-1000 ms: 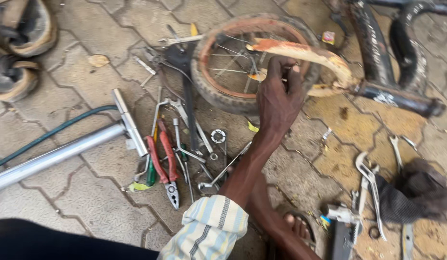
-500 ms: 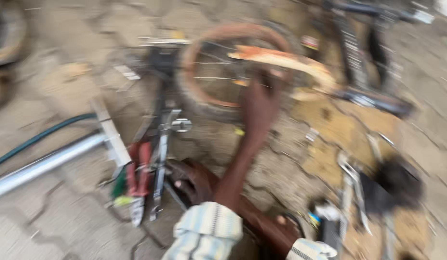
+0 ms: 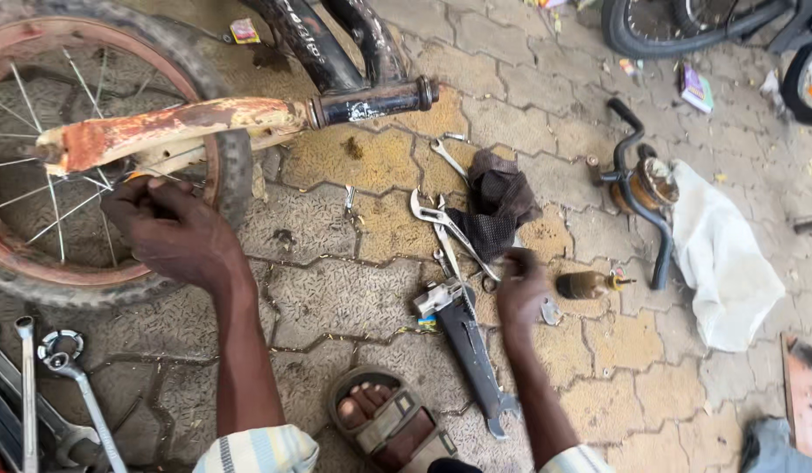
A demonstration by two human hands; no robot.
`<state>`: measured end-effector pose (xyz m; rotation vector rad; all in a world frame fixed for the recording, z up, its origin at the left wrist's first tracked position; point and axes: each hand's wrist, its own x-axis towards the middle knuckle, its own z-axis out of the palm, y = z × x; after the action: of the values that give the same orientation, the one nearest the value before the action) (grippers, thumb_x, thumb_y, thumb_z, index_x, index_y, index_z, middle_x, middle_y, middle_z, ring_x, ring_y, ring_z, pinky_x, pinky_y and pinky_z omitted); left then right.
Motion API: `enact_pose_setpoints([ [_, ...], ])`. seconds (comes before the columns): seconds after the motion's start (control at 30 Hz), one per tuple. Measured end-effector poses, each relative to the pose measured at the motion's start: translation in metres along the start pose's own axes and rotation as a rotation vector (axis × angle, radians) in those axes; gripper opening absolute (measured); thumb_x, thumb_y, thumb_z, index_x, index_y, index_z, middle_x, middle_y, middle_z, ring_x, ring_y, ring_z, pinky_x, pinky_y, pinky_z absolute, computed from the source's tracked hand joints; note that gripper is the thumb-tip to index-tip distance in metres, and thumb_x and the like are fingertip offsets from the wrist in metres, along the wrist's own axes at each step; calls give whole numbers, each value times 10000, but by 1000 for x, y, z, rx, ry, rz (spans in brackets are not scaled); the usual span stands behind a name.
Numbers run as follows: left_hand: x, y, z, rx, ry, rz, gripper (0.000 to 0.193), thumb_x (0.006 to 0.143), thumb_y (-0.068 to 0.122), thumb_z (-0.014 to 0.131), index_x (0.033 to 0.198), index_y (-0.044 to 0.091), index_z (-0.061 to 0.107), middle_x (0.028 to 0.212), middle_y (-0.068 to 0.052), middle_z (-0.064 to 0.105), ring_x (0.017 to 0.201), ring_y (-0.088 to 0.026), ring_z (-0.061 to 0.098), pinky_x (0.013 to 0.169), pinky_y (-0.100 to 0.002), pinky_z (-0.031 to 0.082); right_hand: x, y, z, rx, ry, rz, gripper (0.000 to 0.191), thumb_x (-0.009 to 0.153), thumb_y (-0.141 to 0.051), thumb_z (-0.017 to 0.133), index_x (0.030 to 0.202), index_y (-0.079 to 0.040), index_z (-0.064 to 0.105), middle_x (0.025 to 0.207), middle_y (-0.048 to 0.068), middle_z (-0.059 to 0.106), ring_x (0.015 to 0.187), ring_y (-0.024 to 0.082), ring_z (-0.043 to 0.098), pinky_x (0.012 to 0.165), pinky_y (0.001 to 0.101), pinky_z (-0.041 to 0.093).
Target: The person applies oil to the bicycle fork's axle area, then uses a wrench to tighten a nut on the axle while holding the fork steady. The person repeatedly wipes the axle with a cloth and continues tightening the nut.
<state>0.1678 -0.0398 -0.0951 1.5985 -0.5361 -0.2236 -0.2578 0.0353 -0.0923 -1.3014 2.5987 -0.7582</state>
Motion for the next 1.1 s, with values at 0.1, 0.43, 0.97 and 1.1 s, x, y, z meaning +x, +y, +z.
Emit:
enact_pose_setpoints([
  [0.1,2,3,5,59,32,-12,173,1117,143,568,1135,-21,620,875,-91,734,757,-195,737,687,-402,536,23,52,-28,-295,138,-380,348,813,8,620,1157,30,667,1038,270,731,924,416,710,825,506,575],
  [0.43,28,14,-12,-449,179,-254,185,1096,156,561,1043,-21,572,795,-58,679,699,-136,576,685,-295,472,17,86,-13,-691,-145,-103,526,867,-190,666,1341,-9,527,1317,351,552,1129,476,595,771,563,570],
  [0.97,19,6,-56,512,-167,-147,265,926,213,710,1083,8,773,1250,-291,550,1201,-495,497,1045,-608,362,16,121,-31,-481,-419,130,368,917,-224,674,1190,16,623,1014,248,715,832,313,746,721,387,651],
  [1.1,-5,1,-46,500,-164,-116,257,897,188,703,1075,18,778,1274,-290,554,1206,-478,505,1080,-609,351,-45,126,4,-135,-407,288,310,911,-162,664,1164,13,627,1037,250,694,852,288,739,744,349,634],
])
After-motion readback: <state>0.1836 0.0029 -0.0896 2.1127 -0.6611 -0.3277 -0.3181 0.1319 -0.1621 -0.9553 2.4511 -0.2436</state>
